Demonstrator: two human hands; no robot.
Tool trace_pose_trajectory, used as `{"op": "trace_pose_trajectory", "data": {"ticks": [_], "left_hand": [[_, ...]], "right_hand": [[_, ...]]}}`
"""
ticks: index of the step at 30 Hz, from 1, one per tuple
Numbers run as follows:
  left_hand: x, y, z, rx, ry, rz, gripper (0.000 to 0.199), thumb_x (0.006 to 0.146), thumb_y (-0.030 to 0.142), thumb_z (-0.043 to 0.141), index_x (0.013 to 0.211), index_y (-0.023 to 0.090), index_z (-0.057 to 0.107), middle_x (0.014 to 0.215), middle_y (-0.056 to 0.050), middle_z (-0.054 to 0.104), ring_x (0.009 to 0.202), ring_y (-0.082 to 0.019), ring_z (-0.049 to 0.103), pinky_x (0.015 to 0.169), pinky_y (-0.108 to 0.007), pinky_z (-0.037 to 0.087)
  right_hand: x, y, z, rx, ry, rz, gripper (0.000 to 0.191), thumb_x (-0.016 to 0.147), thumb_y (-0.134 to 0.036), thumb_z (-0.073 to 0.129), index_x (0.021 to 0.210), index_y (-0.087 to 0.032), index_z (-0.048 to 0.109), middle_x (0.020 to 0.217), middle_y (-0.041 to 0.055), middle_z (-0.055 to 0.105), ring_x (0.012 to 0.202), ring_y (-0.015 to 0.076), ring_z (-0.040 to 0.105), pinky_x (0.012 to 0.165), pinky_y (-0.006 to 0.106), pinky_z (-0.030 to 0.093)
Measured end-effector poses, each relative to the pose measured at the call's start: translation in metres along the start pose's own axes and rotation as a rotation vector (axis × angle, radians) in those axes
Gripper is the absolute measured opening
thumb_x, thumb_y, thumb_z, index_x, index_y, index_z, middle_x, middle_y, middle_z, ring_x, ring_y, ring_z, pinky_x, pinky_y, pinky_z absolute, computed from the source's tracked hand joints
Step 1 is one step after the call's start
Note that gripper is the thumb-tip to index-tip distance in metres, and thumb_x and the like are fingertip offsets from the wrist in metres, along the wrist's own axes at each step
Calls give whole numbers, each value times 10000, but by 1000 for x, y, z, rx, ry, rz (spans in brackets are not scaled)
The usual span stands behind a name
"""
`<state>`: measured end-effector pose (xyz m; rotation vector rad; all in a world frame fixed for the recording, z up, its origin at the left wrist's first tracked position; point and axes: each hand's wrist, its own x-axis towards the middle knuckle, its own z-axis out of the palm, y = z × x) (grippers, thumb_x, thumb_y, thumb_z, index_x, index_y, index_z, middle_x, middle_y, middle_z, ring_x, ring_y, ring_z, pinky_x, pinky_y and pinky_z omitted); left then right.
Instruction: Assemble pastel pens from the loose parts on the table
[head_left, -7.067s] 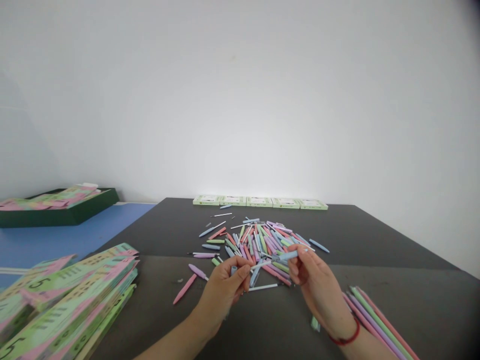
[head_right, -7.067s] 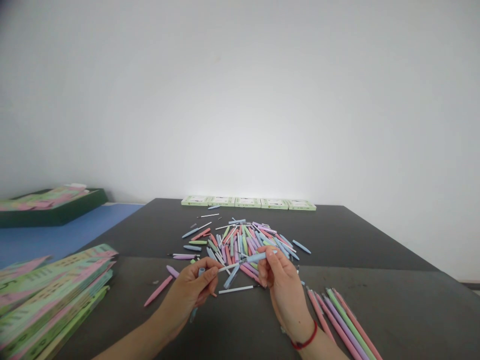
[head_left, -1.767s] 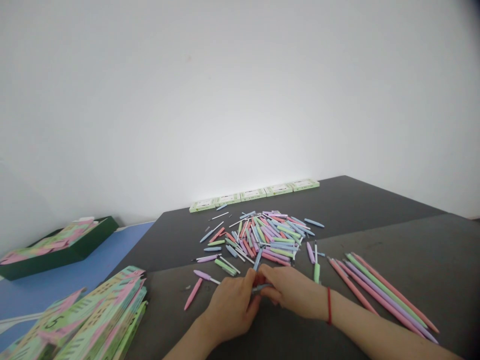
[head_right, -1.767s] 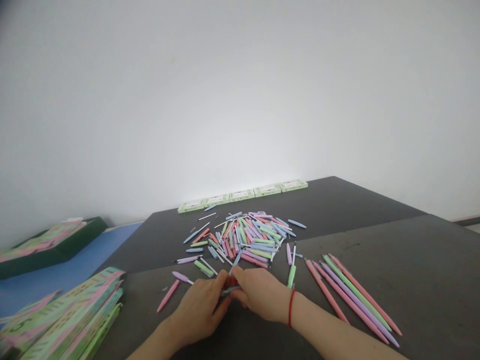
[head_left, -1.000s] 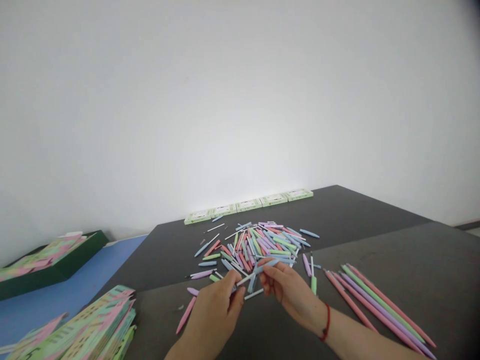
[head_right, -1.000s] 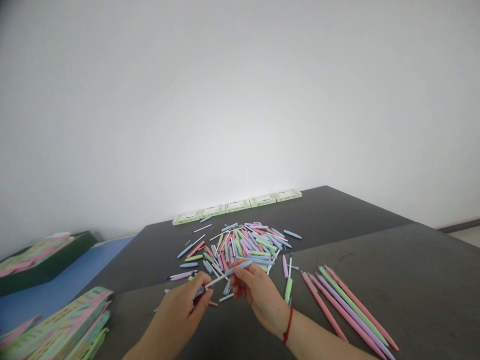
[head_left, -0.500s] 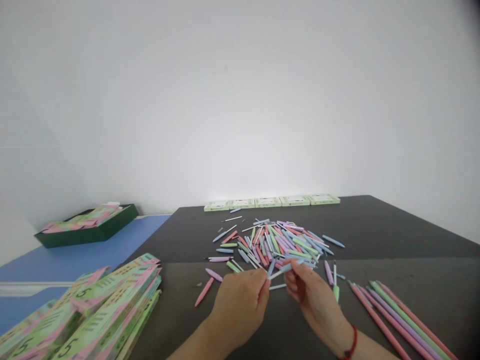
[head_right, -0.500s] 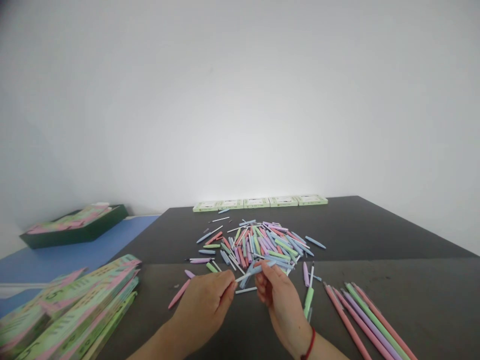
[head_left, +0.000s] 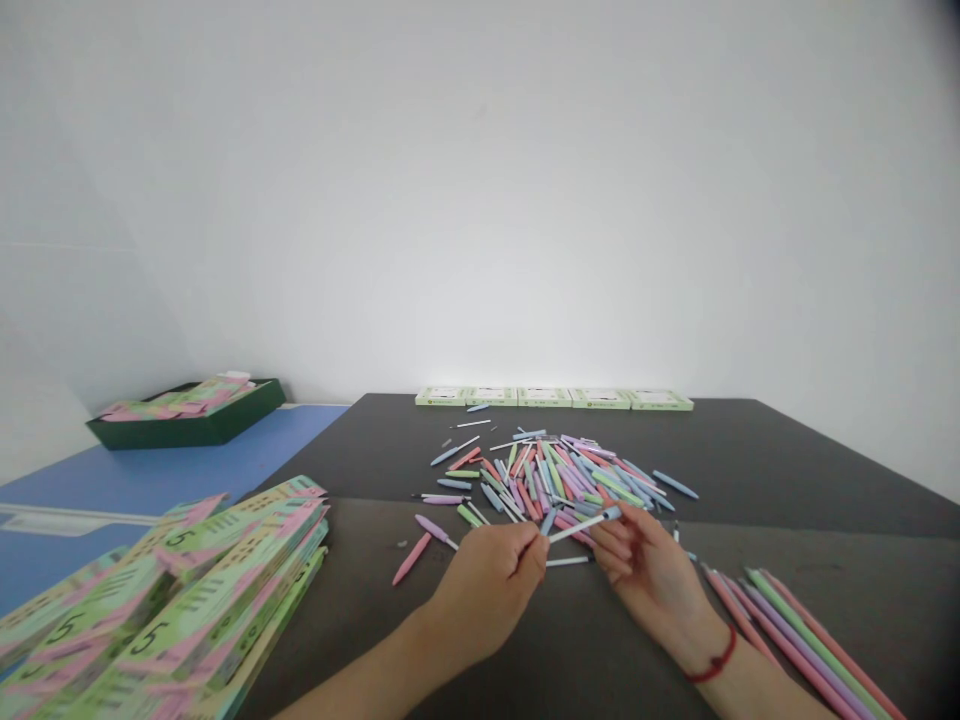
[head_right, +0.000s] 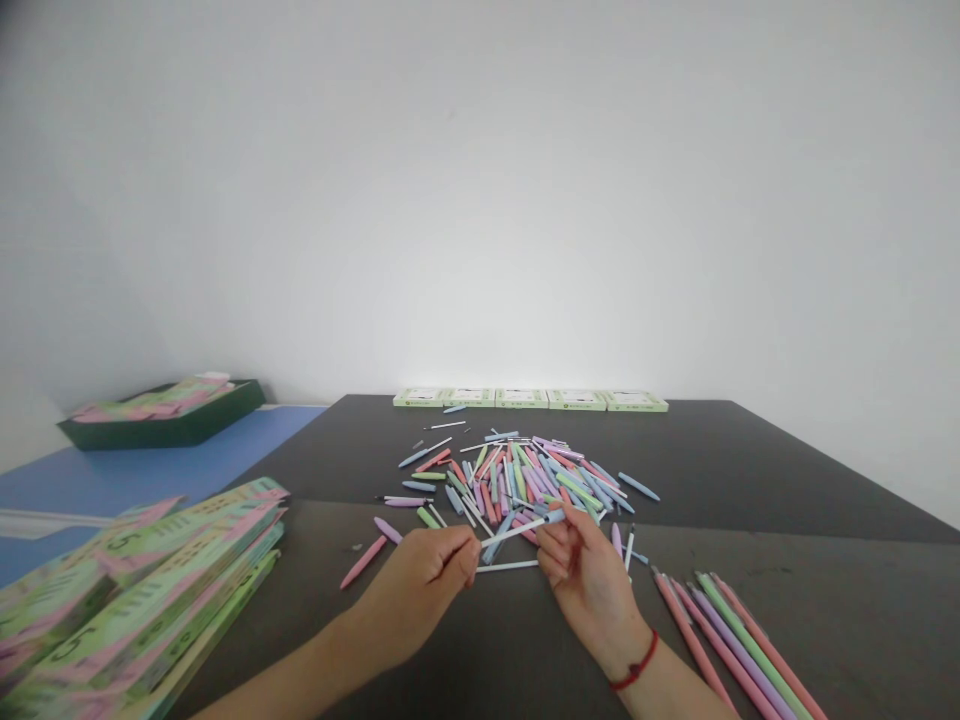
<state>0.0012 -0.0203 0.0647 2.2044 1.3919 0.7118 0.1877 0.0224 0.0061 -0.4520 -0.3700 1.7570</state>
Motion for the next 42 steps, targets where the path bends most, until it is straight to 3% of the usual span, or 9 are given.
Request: {"op": "trace_pose_trajectory", "data": {"ticks": [5,10,22,37,42], "left_hand": [[-3,8,-4,133,48,40,328,899,255,395,578,184,374,489,51,417,437,-85,379,475,-261,157],[-8,19,-13,207,76,87,301,864,222,421,569,182,379,461,60,390,397,-73,347,470,-263,135],[-19,35,-14,243,67,149,269,845,239,439,583,185,468,488,36,514,438,-95,455,451,-232,191],[-19,35,-13,245,54,143,276,870,294,446,673,195,613,532,-19,598,485,-161,540,472,-269,236],[-17,32,-12,297,57,109,284,871,294,438,654,193,590,524,-12,572,479,-155,515,471,-271,201]], "right_hand": [[0,-4,-5,24,-16,4,91,788,-146,594,731,-152,523,510,-88,331,384,31,305,315,132,232],[1,-12,-10,116,-60,54,76,789,-110,532,746,-156,489,517,-85,334,383,36,342,314,129,255],[-11,-14,5,247,-221,161,101,800,-95,467,793,-182,417,555,-83,328,399,47,380,335,124,300],[-19,-9,12,90,-120,150,98,748,-129,572,765,-175,487,550,-93,302,386,27,309,329,97,288],[-19,-3,11,-100,-90,-2,45,796,-198,581,806,-157,564,562,-85,283,419,41,248,344,127,263]]}}
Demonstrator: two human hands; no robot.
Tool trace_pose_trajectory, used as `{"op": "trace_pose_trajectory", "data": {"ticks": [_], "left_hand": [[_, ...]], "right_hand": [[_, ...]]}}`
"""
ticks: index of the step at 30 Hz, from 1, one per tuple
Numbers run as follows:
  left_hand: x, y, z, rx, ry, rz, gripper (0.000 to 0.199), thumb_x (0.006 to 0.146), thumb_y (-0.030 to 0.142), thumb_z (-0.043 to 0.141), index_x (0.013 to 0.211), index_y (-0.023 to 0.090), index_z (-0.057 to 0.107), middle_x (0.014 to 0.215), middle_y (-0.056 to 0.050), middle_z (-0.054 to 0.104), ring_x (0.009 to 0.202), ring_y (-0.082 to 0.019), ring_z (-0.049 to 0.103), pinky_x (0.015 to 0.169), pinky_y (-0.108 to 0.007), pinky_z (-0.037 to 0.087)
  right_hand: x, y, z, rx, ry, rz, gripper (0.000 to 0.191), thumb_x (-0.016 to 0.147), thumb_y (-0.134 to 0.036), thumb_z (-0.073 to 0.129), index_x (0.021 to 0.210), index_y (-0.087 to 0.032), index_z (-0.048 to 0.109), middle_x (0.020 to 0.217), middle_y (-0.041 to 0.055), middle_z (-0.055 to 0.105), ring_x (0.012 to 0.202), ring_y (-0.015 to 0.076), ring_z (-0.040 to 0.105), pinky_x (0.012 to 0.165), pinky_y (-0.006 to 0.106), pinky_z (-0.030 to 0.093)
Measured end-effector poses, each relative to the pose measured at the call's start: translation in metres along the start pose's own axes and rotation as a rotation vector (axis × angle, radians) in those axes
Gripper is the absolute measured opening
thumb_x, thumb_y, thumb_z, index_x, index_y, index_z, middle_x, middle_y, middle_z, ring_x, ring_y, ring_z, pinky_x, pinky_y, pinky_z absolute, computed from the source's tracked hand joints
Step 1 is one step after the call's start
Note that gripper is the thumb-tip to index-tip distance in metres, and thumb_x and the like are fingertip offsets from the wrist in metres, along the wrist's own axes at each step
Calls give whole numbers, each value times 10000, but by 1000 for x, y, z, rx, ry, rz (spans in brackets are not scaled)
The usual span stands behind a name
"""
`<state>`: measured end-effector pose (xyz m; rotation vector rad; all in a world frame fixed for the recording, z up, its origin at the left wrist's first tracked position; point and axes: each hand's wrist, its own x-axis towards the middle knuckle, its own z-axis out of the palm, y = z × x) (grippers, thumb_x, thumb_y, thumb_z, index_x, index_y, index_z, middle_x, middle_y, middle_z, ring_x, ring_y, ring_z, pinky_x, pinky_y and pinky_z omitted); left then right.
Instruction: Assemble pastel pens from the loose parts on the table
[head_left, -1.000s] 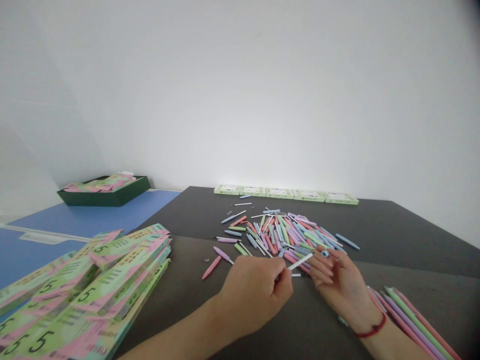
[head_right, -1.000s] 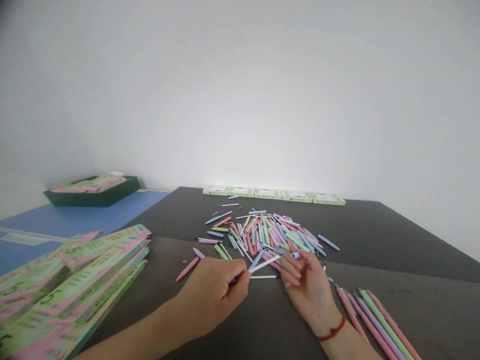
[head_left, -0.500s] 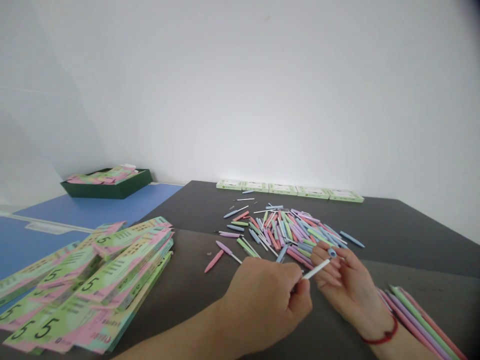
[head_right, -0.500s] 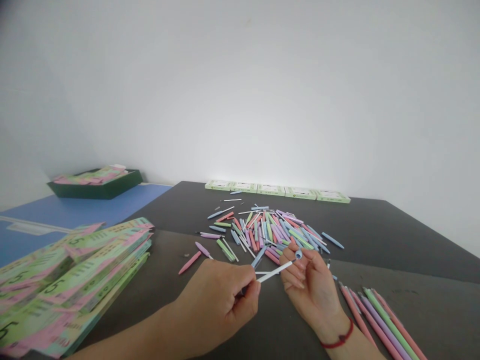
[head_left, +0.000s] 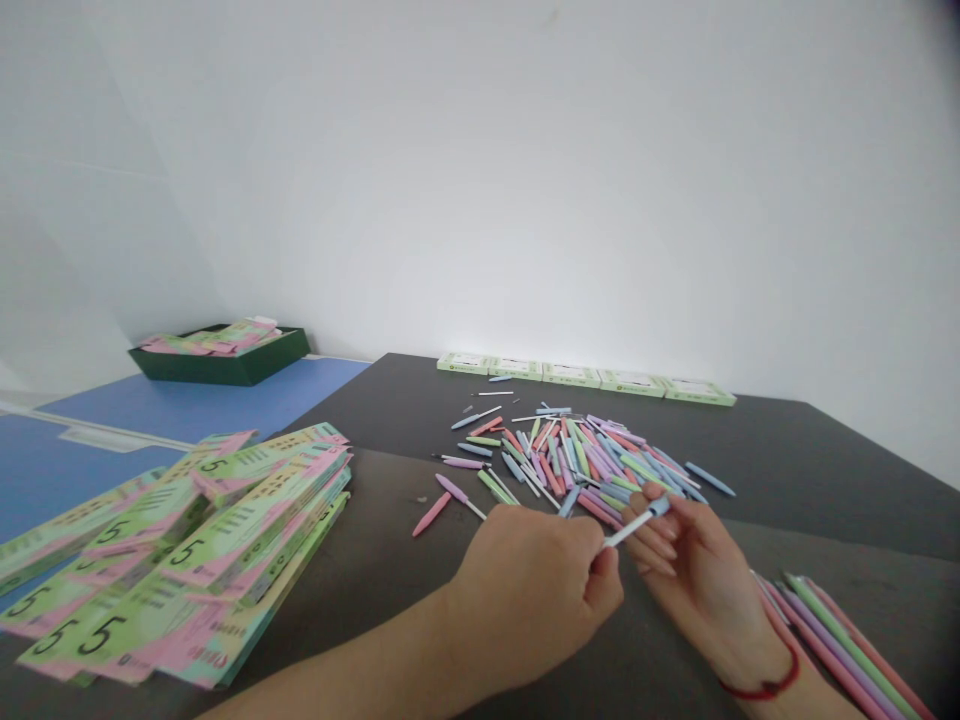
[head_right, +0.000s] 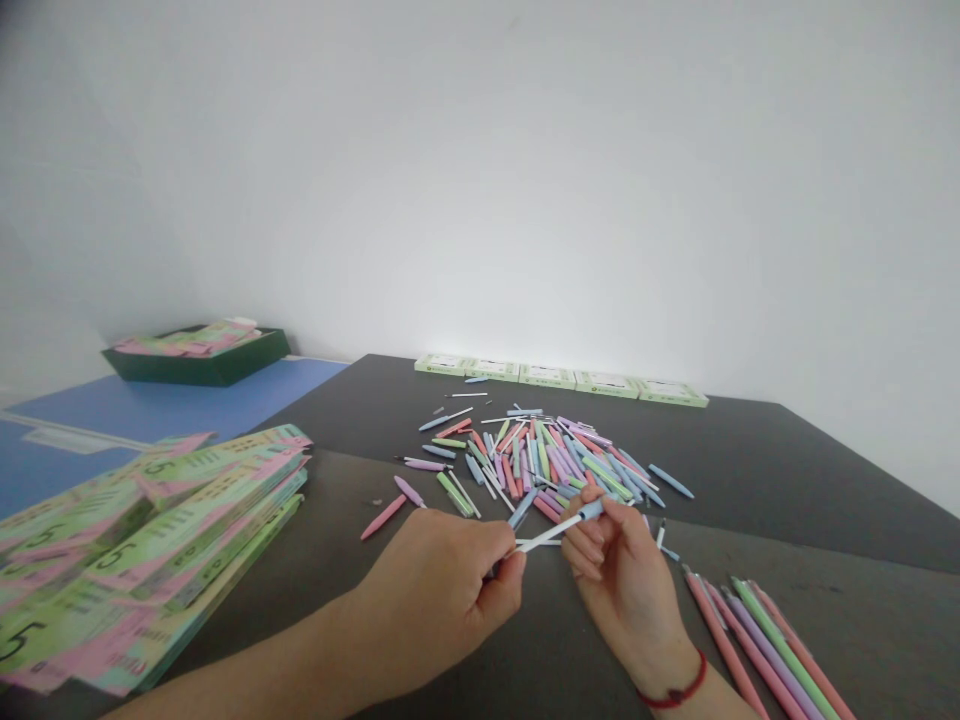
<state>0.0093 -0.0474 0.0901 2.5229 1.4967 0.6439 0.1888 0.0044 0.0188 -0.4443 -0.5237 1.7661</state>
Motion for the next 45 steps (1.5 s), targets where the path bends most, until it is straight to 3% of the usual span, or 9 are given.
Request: {"op": "trace_pose_trajectory", "data": {"ticks": [5,12,19,24,30,36,42,45], "left_hand": [[6,-9,10,-89,-52,-36,309,901,272,388,621,190,491,507,26,484,447,-112,412,476,-266,175],[7,-29,42,-630,-198,-78,378,962,342,284,652,188,435,578,44,427,547,-110,407,534,-213,295],[3,-44,64,-750,-172,-78,414,944,446,328,638,187,433,586,36,412,563,-121,397,550,-229,300],[3,-48,62,-681,-153,-85,422,930,473,338,632,190,433,579,35,408,550,-125,393,534,-233,295],[6,-48,53,-450,-90,-126,351,932,380,367,678,188,513,593,25,487,583,-140,464,550,-231,315],[11,-48,47,-371,-82,-149,332,914,348,405,662,188,549,590,24,533,578,-143,492,538,-222,325],[13,-48,35,-343,-39,-131,147,879,296,494,881,209,612,757,22,652,682,-154,569,623,-230,357],[13,-48,34,-299,-61,-132,142,888,296,480,844,205,579,710,31,633,644,-151,559,598,-231,346]], "right_hand": [[-6,11,6,-257,-14,-109,161,842,-318,590,767,-176,578,560,-70,306,453,61,240,378,162,240],[-7,17,6,-618,-86,-282,214,886,-408,523,829,-205,564,537,-65,361,462,86,293,420,210,218],[-11,16,4,-912,-135,-410,238,901,-421,491,879,-218,613,641,-23,429,533,115,339,467,234,253],[-8,16,6,-921,-174,-377,238,913,-405,473,901,-206,602,615,-39,421,509,98,336,449,218,249],[2,15,8,-862,-142,-284,306,883,-459,486,880,-176,602,512,-78,382,416,74,324,395,202,229],[9,11,7,-859,-112,-267,284,798,-449,591,794,-170,646,475,-73,430,408,79,382,413,211,306],[11,9,9,-810,-67,-229,210,746,-374,668,808,-183,606,496,-68,523,426,90,458,437,215,361],[10,11,9,-753,-90,-182,232,733,-371,687,803,-181,576,493,-64,554,422,94,485,438,216,378]]}}
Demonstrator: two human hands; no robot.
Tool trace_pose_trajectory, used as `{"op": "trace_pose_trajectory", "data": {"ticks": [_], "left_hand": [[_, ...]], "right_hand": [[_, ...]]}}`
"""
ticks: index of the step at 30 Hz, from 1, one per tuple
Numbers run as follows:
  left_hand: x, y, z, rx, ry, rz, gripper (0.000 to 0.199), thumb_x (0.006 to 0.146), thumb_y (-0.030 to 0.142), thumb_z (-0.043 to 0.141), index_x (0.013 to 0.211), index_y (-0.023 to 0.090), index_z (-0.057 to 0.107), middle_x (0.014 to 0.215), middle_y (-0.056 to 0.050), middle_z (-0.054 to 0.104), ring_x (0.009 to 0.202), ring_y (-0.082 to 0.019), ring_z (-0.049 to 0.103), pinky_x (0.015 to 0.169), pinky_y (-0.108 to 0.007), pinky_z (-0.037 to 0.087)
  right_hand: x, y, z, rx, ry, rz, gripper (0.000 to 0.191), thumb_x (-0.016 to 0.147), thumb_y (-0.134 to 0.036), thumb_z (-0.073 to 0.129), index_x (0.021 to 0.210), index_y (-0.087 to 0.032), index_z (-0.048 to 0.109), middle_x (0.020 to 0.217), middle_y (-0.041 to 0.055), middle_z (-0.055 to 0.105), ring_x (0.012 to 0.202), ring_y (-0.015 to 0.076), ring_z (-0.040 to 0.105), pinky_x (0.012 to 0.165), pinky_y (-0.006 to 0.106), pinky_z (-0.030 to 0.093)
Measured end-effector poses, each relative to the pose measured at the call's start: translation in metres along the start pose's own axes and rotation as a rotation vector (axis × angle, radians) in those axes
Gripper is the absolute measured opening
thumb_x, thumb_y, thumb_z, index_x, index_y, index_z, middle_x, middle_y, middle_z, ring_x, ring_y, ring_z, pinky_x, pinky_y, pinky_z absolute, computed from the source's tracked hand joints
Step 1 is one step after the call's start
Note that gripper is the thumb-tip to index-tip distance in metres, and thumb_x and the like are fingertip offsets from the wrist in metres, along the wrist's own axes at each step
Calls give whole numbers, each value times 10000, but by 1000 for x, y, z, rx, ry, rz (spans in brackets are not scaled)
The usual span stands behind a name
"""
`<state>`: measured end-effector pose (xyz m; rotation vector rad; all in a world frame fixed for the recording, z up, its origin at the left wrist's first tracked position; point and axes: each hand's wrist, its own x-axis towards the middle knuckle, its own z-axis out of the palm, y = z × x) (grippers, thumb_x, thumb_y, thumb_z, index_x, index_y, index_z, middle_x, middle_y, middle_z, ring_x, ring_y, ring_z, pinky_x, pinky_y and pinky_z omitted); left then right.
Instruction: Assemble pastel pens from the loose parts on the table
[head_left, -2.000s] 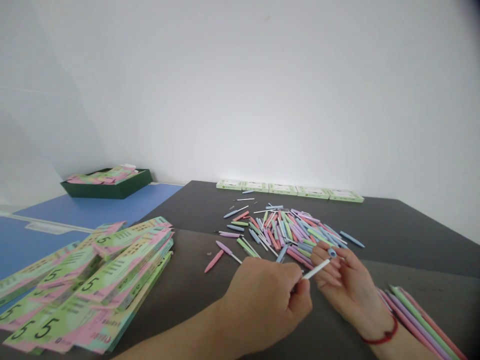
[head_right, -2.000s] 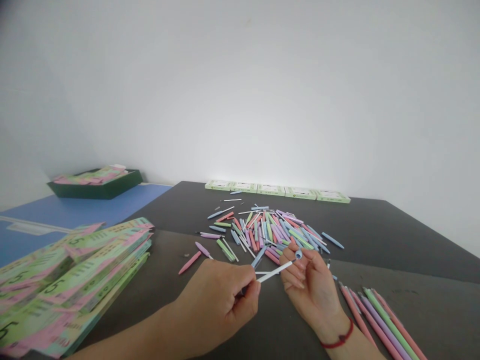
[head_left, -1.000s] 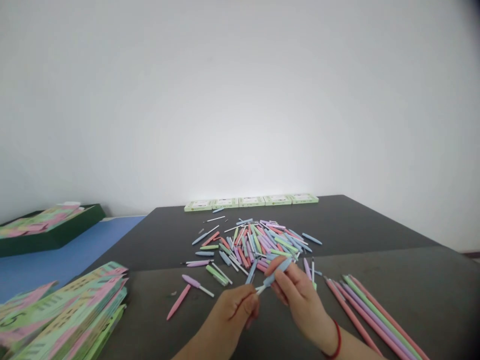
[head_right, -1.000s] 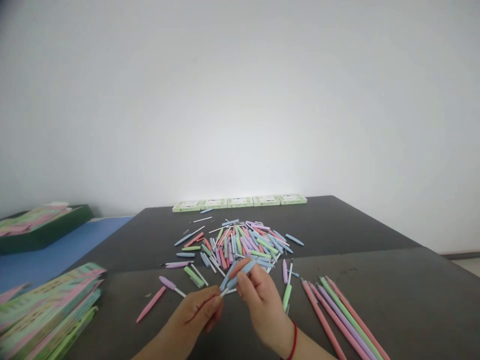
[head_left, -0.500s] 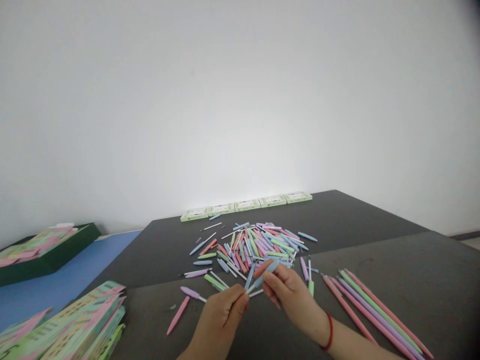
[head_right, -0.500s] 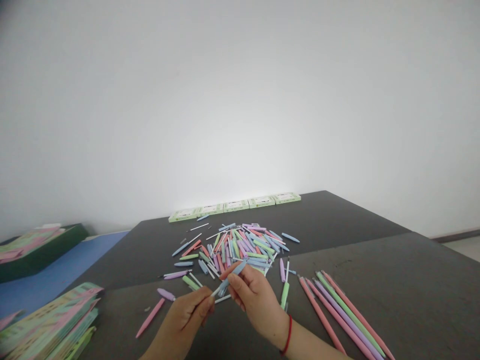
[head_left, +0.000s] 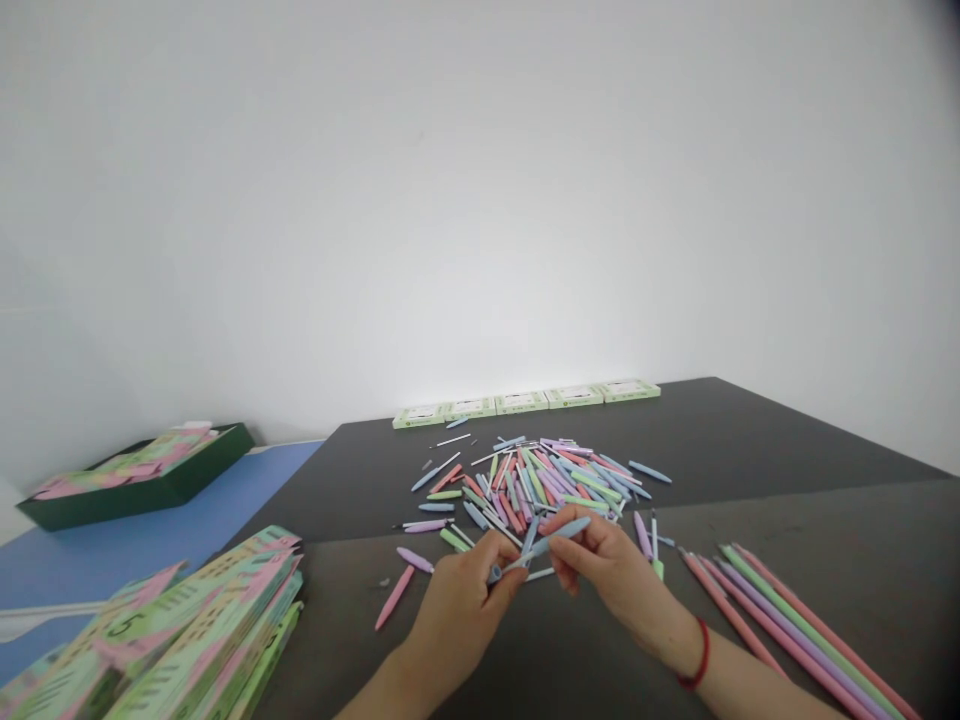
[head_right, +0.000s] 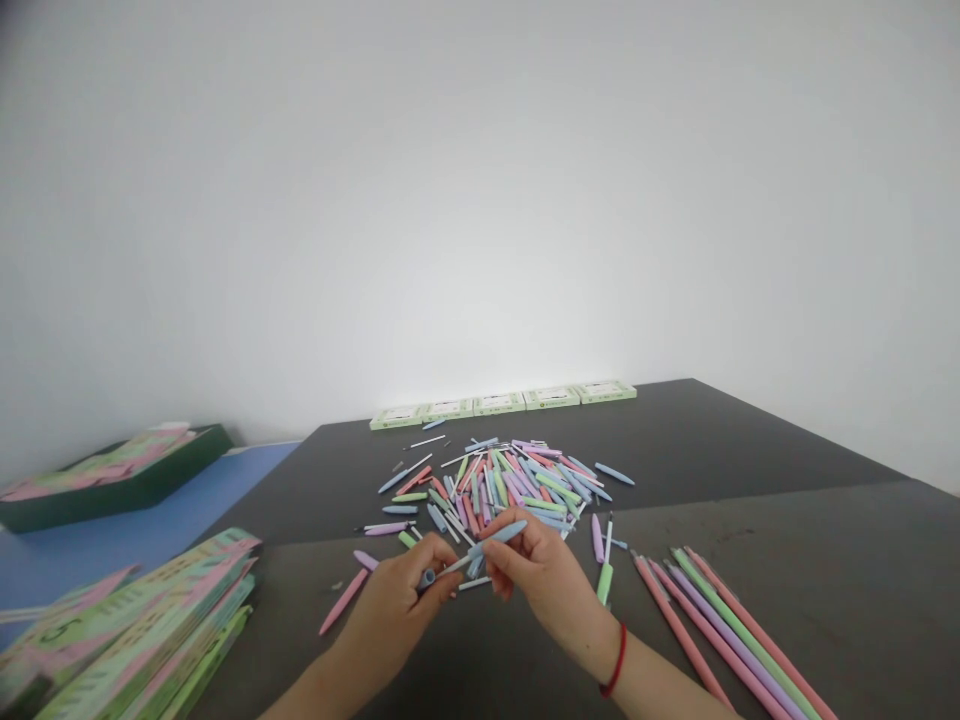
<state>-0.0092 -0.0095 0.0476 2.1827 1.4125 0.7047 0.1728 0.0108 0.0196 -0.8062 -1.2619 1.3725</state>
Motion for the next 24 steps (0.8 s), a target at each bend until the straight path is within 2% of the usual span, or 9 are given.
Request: {"op": "trace_pose_trajectory", "data": {"ticks": [4,11,18,24], "left_hand": [[-1,0,0,15,-10,24,104,893,273,470,862,209,547,771,21,647,700,-159,575,612,-228,353],[1,3,-7,4,-71,2,117,889,305,463,866,206,520,804,8,654,745,-170,585,625,-238,362],[3,-2,-5,-70,-101,-12,108,874,308,486,907,206,501,816,19,647,743,-160,576,641,-232,361],[4,-7,-7,-13,-111,-58,205,825,298,525,1008,218,477,642,75,533,610,-145,518,573,-228,319]], "right_hand": [[-3,5,1,116,-68,48,221,740,-352,699,812,-171,596,541,-33,613,468,105,546,471,218,407],[-10,16,6,401,-106,239,239,756,-342,703,890,-146,675,721,33,678,621,117,617,548,209,451],[-9,21,7,450,-139,222,180,792,-284,667,880,-126,675,745,53,692,685,135,643,606,233,487],[-7,21,10,420,-84,203,230,774,-324,687,860,-111,672,689,51,685,641,132,644,630,257,500]]}}
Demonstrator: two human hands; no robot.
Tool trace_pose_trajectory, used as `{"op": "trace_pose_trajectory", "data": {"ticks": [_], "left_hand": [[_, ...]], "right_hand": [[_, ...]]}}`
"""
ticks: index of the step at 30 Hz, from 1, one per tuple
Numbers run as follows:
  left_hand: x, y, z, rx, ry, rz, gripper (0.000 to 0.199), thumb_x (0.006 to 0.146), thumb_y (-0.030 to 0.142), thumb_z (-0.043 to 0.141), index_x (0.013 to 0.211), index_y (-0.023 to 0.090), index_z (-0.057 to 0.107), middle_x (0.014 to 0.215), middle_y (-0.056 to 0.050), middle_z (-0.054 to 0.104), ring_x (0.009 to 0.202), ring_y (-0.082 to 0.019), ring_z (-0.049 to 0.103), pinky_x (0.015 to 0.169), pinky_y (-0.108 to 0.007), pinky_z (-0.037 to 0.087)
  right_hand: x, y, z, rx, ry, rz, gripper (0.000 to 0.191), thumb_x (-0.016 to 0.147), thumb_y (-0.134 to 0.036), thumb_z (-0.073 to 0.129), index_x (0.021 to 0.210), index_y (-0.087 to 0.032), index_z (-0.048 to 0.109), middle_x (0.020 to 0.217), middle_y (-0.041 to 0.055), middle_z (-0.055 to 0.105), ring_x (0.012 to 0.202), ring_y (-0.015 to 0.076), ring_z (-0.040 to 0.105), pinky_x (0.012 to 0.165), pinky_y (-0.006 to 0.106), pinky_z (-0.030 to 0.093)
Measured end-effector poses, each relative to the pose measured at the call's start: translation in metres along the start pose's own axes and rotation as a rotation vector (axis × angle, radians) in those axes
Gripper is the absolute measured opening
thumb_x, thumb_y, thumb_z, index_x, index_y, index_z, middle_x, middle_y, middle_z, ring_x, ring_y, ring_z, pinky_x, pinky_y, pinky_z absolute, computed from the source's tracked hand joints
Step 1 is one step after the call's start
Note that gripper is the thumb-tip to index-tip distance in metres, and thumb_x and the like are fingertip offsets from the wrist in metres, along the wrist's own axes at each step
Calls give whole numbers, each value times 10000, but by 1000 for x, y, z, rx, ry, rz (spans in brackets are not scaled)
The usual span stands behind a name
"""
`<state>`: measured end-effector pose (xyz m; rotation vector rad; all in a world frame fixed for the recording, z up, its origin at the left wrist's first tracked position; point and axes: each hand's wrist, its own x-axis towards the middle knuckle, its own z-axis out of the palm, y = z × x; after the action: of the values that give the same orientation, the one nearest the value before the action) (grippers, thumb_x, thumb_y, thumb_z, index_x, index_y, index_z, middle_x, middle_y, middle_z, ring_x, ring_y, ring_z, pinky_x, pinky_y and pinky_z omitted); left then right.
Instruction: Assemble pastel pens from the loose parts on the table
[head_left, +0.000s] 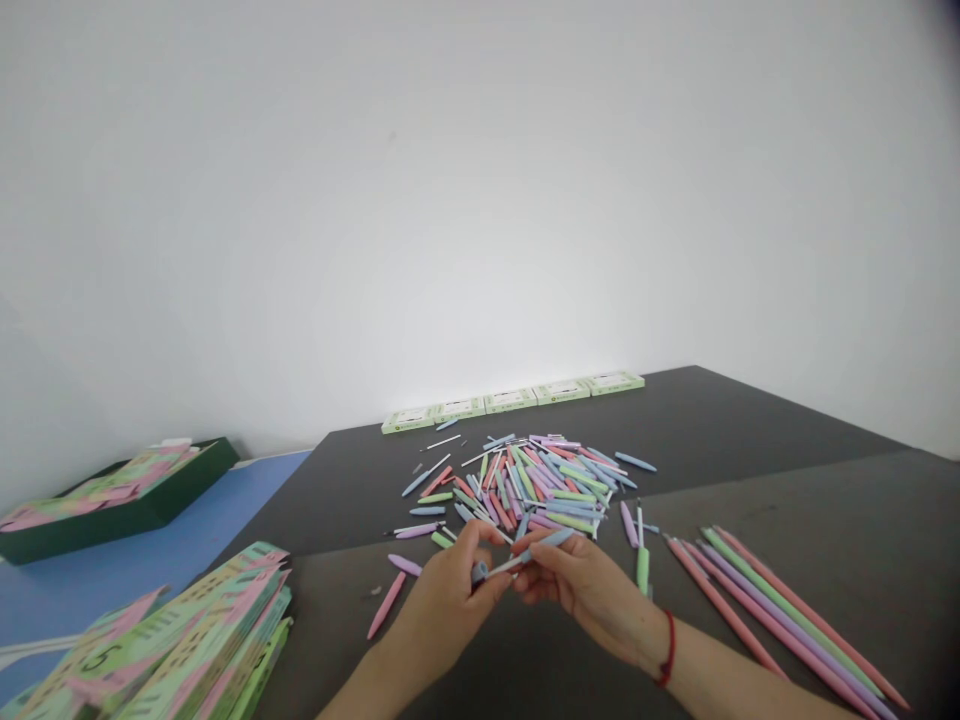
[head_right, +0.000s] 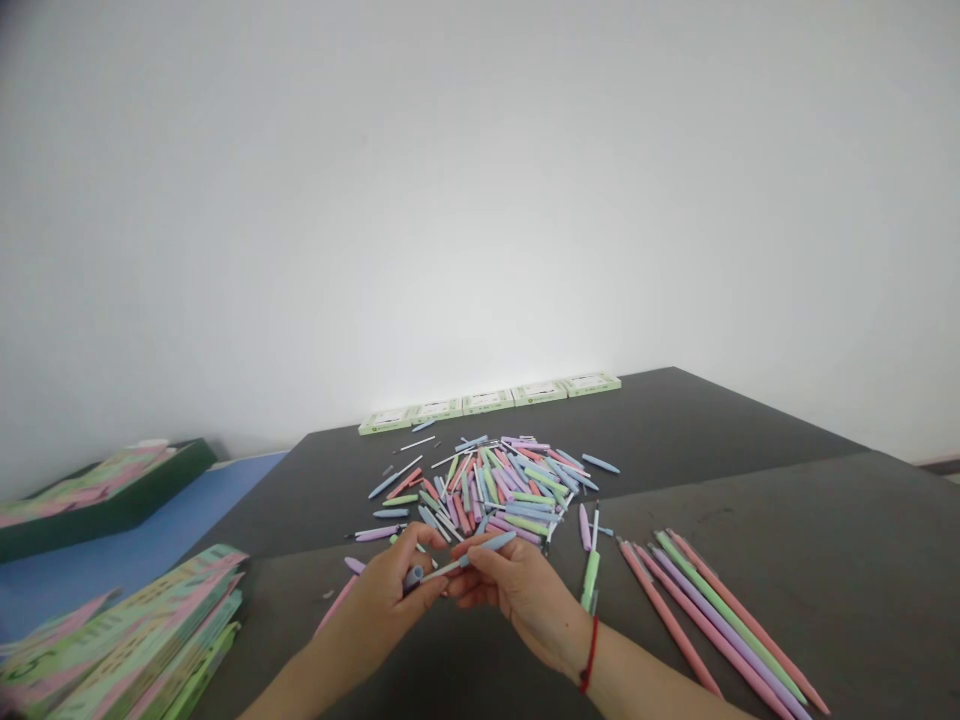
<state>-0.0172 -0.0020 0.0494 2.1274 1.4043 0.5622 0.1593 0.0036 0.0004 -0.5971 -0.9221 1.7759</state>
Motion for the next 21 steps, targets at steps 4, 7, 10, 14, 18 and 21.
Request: {"op": "trace_pose_trajectory", "data": {"ticks": [4,7,10,14,18,21], "left_hand": [[2,-5,1,58,29,-3,255,785,194,509,1031,221,448,621,80,502,595,-144,524,556,-225,307],[2,-4,2,116,34,-10,246,791,163,476,1026,231,451,660,52,570,638,-164,577,576,-235,321],[2,0,0,182,16,-20,253,794,160,473,1032,245,461,700,32,615,674,-183,612,574,-240,322],[1,3,1,246,3,-5,265,791,143,469,1032,254,460,735,22,649,699,-198,638,563,-243,317],[-1,4,9,266,-14,45,259,791,156,483,1030,248,448,791,6,669,737,-212,645,566,-244,324],[-4,7,13,278,-23,71,291,789,152,483,1061,236,423,824,-12,664,737,-215,640,567,-248,332]], "right_hand": [[2,-5,-1,-3,64,-24,257,749,-345,710,867,-119,679,703,50,696,650,133,651,640,256,500],[3,-9,-3,-25,76,-48,266,742,-362,716,868,-131,680,711,48,702,654,138,655,644,261,502],[3,-9,-3,-94,63,-79,267,744,-385,710,862,-147,681,716,44,705,638,144,654,653,284,508],[2,-5,1,-226,54,-106,290,742,-425,695,855,-159,684,703,39,698,629,157,650,663,312,509],[-2,1,5,-396,10,-128,263,757,-412,665,838,-163,698,724,46,683,661,171,633,658,309,490],[-3,6,6,-532,-17,-219,177,753,-344,663,786,-176,707,778,32,638,668,146,577,627,268,453]]}}
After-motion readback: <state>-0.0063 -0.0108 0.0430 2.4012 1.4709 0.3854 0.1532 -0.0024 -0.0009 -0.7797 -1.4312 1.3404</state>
